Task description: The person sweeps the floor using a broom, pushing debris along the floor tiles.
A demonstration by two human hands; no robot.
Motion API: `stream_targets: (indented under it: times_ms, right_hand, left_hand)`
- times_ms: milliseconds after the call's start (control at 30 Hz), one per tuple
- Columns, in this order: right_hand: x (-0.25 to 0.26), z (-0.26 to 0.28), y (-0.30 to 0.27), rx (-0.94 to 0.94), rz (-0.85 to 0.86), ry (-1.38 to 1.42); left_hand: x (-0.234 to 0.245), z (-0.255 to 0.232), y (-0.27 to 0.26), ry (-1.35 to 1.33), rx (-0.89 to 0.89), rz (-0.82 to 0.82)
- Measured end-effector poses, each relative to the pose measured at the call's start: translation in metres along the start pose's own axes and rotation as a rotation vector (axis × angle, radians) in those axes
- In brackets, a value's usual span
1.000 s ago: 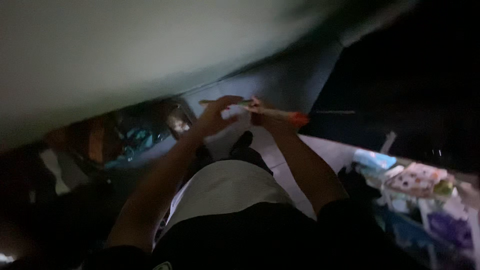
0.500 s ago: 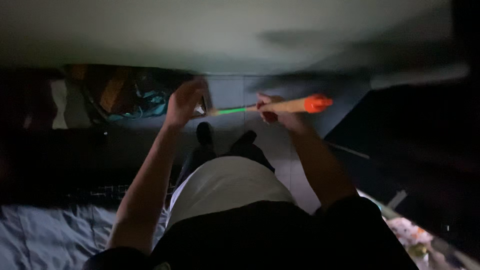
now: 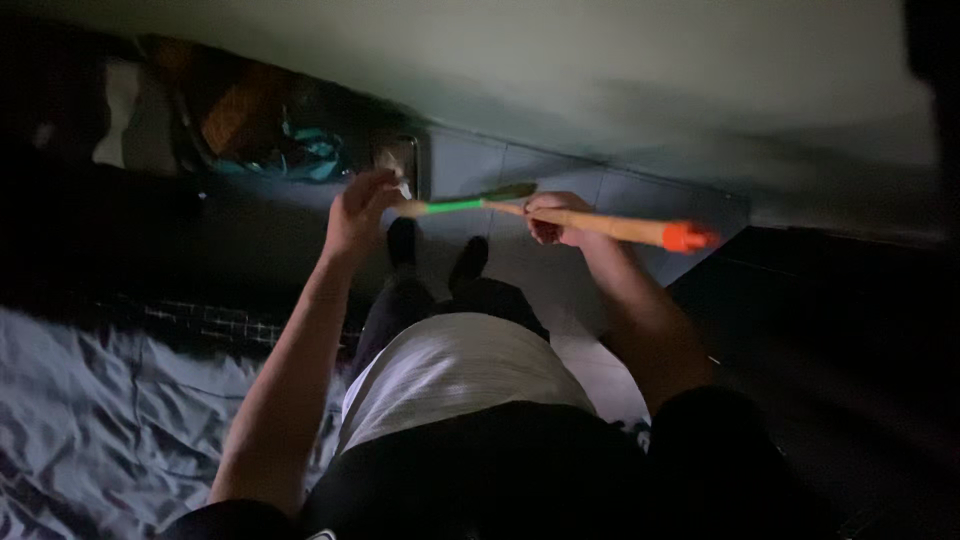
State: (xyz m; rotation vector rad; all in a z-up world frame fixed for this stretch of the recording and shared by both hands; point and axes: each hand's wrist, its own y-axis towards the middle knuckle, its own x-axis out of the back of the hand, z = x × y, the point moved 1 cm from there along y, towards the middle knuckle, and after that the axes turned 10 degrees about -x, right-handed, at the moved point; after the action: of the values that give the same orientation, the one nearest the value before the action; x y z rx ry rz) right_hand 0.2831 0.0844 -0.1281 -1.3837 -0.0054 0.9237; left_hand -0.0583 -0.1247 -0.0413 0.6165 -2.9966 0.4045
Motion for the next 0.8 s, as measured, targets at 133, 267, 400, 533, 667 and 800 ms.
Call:
stream_targets:
  times_ms: [133, 267, 400, 533, 667, 800]
  right_hand:
    - [0.045, -0.025, 0.014, -0.157, 0.033, 0.187]
    - [0.082, -0.058, 0.038, 0.089, 0.276, 0.243]
    - [0.097, -0.066, 0.056, 0.179, 0.386, 0.338]
    - [0.092, -0.055, 0.071, 0.210, 0.427, 0.378]
    - [0.076, -0.048, 0.091, -0.120, -0.136, 0.193]
    - [0.065, -0.046, 0.092, -0.040, -0.052, 0.360]
  left_hand:
    - [-0.010, 0.000, -0.003, 0.133, -0.032, -0.005]
    - [-0.022, -0.005, -0.009, 0.133, -0.074, -0.021]
    - [-0.032, -0.010, -0.022, 0.123, -0.079, -0.012]
    - [-0.038, -0.011, -0.018, 0.110, -0.002, -0.016]
    - [-0.035, -0.007, -0.022, 0.015, -0.073, -0.009]
    - [-0.032, -0.003, -0.024, -0.041, -0.099, -0.028]
